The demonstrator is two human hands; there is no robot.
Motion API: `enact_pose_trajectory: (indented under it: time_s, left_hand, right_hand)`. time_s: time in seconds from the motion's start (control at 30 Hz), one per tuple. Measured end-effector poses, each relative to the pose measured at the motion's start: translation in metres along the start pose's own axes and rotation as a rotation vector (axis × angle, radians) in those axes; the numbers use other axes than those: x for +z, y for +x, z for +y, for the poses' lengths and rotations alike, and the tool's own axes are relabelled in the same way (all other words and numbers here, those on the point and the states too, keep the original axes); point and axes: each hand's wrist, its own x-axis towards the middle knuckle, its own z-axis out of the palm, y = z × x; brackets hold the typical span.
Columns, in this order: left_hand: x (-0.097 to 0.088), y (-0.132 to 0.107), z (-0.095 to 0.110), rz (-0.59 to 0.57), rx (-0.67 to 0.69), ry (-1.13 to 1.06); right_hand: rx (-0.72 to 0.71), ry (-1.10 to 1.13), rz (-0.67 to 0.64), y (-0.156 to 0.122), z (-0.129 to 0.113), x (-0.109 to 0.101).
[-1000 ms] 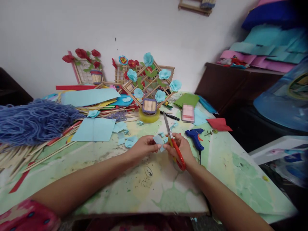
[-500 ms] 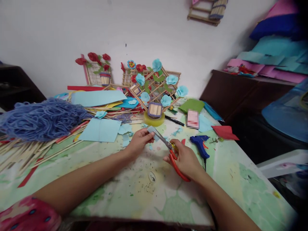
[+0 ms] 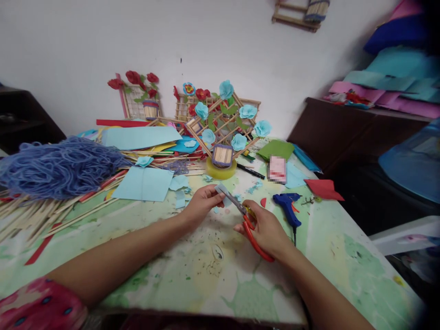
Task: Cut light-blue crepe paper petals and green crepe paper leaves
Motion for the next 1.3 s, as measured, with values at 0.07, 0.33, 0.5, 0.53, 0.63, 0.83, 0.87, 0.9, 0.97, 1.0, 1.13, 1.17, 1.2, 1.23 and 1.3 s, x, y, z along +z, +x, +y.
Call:
enact_pose_trajectory:
  time_s: [0.07,0.33,0.5,0.53,0.63,0.83,0.87,0.9,0.97,1.0,1.13,1.17,1.2,1.23,1.3]
  left_hand:
    - [0.0,-0.0004,-0.0005,-0.005,-0.009,-0.001]
    - [0.0015,-0.0009,0.0005,-0.007,-0.038,-0.048]
    - [0.0022,-0.0012,0.0021,-0.01,-0.051,-0.074]
    - [0.0023,-0.0012,0.0024,-0.01,-0.055,-0.077]
    - [0.0024,-0.0012,0.003,-0.006,-0.06,-0.08]
    - [0.003,-0.0009,0.0054,0.024,-0.043,-0.104]
    - [0.0029,-0.0006,0.0059,0.043,-0.034,-0.118]
    - [0.0027,-0.0002,0.0063,0.063,-0.025,-0.132]
    - [0.0017,0.0008,0.0067,0.094,-0.014,-0.15]
    - [0.0011,0.0013,0.0067,0.097,-0.013,-0.151]
    - [-0.0007,0.0017,0.0054,0.073,-0.022,-0.106]
    - [-0.0008,0.0015,0.0049,0.063,-0.024,-0.085]
    - [-0.0009,0.0013,0.0043,0.052,-0.028,-0.066]
    - [-0.001,0.0011,0.0038,0.041,-0.031,-0.052]
    - [-0.0014,0.001,0.0026,0.025,-0.035,-0.041]
  right_hand:
    - [0.004,0.007,-0.01,0.0003,0.0004,0.0001]
    - [0.015,0.019,-0.022,0.0019,0.0006,0.0006]
    - [-0.028,0.052,-0.008,0.0017,0.0019,0.002]
    - [-0.035,0.063,-0.007,0.0017,0.0022,0.0021]
    - [-0.032,0.093,-0.007,0.002,0.0021,0.0018]
    - [-0.015,0.101,-0.004,0.0027,-0.0017,0.0013]
    - [-0.014,0.096,-0.005,0.0028,-0.0022,0.0013]
    - [-0.013,0.092,-0.006,0.0028,-0.0026,0.0014]
    - [-0.01,0.081,-0.009,0.0026,-0.0027,0.0014]
    - [-0.009,0.074,-0.011,0.0025,-0.0026,0.0014]
    - [0.015,0.025,-0.01,0.0016,-0.002,0.0008]
    - [0.021,0.013,-0.011,0.0014,-0.0021,0.0006]
    - [0.025,0.003,-0.014,0.0012,-0.0023,0.0005]
    - [0.026,-0.004,-0.018,0.001,-0.0024,0.0004]
    - [0.024,-0.007,-0.022,0.0009,-0.0024,0.0005]
